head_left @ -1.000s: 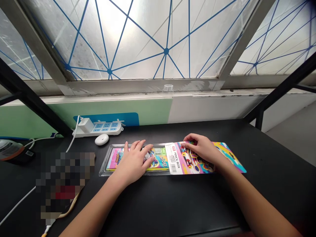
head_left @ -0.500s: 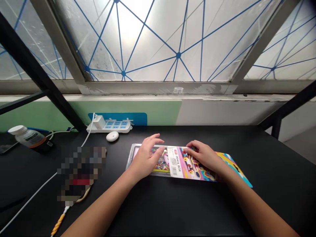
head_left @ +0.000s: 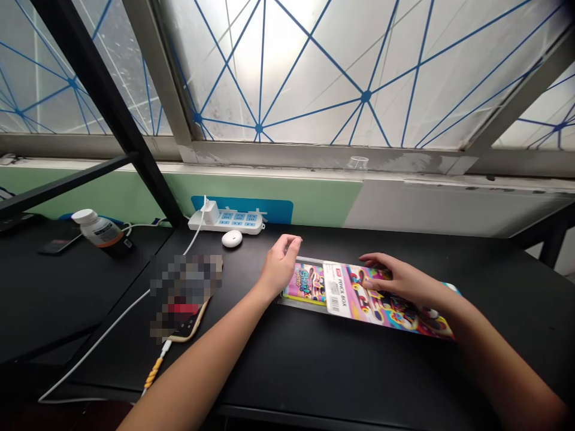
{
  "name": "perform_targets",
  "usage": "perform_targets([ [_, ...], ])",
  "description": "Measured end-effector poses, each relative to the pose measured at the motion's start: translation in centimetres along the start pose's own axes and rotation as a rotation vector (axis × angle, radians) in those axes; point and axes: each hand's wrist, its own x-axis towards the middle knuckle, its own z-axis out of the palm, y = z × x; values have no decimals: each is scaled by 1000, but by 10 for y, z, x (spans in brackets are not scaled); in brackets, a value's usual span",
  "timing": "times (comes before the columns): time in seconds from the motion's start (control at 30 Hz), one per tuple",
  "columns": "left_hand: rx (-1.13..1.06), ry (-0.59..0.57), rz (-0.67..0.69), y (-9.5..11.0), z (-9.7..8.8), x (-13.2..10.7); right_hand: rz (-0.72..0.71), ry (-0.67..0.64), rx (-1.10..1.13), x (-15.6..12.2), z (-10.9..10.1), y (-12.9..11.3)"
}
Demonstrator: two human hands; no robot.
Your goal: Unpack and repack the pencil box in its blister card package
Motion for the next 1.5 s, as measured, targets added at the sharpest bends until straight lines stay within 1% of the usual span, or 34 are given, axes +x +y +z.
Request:
perform_targets([
  [0.07, 45, -18, 10, 1, -2, -1, -50, -6, -64, 10, 13, -28],
  [0.13, 139, -54, 31, 1, -3, -1, -112, -13, -139, 21, 28, -58],
  [0.2, 229, -93, 54, 0, -5, 0, -200, -32, -195, 30, 43, -86],
  [0.27, 304, -132, 77, -2, -7, 0, -265, -45, -226, 38, 55, -108],
  [0.33, 387, -173, 106, -2, -8, -1, -285, -34, -242, 42, 62, -119],
  [0.4, 484, -211, 148, -1, -9, -3, -278, 2, -256, 43, 64, -119],
  [0.47, 560, -232, 183, 0, -8, -6, -268, 38, -277, 39, 58, -110],
  [0.53, 665, -235, 228, 2, -6, -8, -252, 53, -289, 33, 47, -94],
  [0.63, 853, -195, 327, 8, -2, -12, -200, 66, -280, 18, 28, -66],
  [0.7, 909, -157, 400, 13, 0, -15, -199, 165, -294, 4, 20, -51],
  [0.8, 925, -125, 513, 25, 1, -20, -311, 422, -331, -18, 19, -41],
  [0.83, 934, -122, 548, 30, -1, -21, -358, 491, -335, -24, 22, -42],
  [0.9, 956, -127, 597, 38, -4, -23, -437, 570, -341, -34, 28, -47],
  [0.97, 959, -153, 621, 44, -8, -24, -484, 608, -363, -40, 32, -53],
  [1.07, 922, -215, 637, 48, -13, -25, -519, 641, -413, -45, 34, -61],
  [1.13, 915, -243, 617, 50, -14, -26, -527, 655, -441, -47, 34, -63],
  [1.2, 939, -255, 569, 52, -14, -28, -550, 687, -458, -47, 35, -65],
  [1.33, 1007, -262, 515, 62, -16, -34, -639, 775, -480, -45, 37, -72],
  [1.5, 1034, -281, 487, 72, -25, -37, -664, 790, -506, -48, 43, -83],
])
